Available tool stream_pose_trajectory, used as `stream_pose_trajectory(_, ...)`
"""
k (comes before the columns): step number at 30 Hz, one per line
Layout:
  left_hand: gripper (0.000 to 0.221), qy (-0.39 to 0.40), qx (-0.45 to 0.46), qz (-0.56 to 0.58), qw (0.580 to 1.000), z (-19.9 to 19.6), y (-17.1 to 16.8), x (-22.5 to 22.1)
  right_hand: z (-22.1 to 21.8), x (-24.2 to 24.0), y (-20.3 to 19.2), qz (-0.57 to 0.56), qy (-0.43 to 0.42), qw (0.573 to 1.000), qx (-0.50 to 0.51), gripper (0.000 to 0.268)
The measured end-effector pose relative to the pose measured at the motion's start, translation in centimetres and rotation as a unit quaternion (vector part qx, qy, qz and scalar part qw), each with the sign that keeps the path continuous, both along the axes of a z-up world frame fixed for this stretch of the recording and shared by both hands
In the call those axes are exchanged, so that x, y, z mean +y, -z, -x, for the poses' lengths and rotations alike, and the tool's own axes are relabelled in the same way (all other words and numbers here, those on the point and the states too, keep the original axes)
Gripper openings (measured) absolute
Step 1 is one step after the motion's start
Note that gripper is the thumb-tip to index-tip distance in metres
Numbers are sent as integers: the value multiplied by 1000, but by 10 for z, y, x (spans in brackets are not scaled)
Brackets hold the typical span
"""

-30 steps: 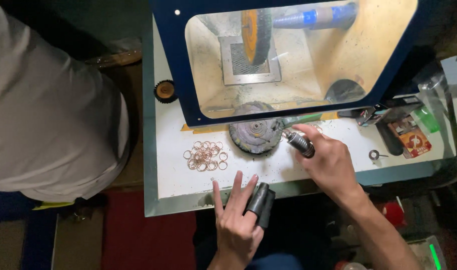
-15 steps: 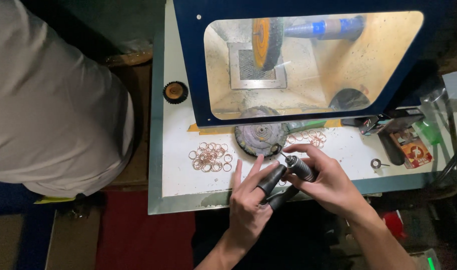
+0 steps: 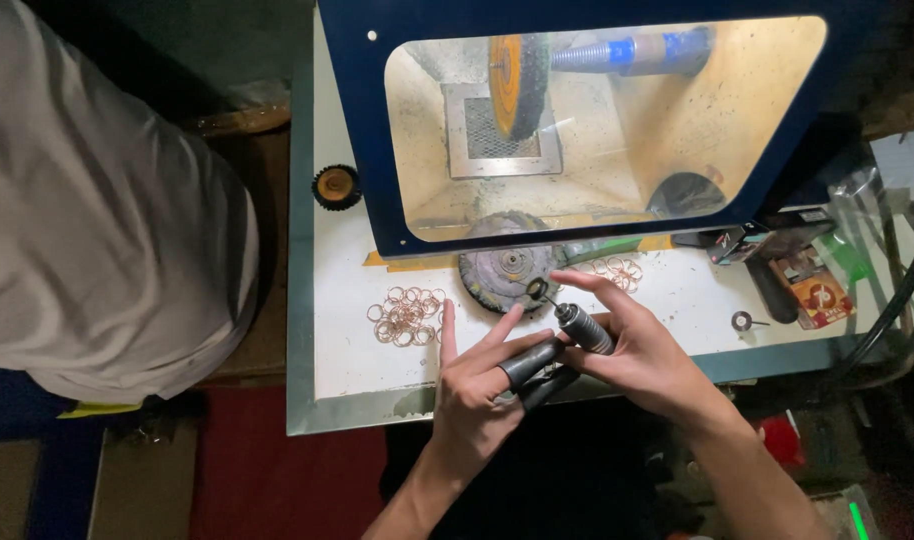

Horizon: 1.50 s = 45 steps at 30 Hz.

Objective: Polishing small metal rings using a handheld rotary tool and a bench-mounted polishing machine

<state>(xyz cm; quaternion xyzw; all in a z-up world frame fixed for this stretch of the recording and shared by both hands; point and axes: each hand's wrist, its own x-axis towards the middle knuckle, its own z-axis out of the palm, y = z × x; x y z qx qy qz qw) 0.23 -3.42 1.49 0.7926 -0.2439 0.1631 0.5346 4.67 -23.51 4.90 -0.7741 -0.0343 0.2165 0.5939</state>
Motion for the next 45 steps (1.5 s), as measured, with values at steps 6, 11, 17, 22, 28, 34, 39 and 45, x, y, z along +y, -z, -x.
stream_pose_trajectory(6,34,-52,-11,-57,997,-3,8,3,3,12,-10,126,61,986,-90,65)
stream_pose_trajectory(11,10,-106,-19,-123,987,-14,2,1,2,19,-2,140,59,976,-154,65)
stream_pose_trajectory(17,16,-158,-45,-179,970,-22,12,-9,-3,33,11,200,54,955,-214,74)
stream_pose_trajectory(22,22,-214,13,-224,951,-29,15,-16,-11,35,25,170,88,961,-202,82)
stream_pose_trajectory(28,22,-175,121,-189,959,-40,1,-5,-27,38,31,171,114,965,-164,78)
stream_pose_trajectory(34,13,-133,113,-237,956,-57,23,2,-30,44,26,204,107,963,-139,78)
stream_pose_trajectory(39,10,-100,108,-258,955,-66,37,9,-29,43,23,193,77,969,-131,83)
stream_pose_trajectory(45,8,-86,134,-229,960,-69,34,11,-12,35,26,198,55,952,-228,86)
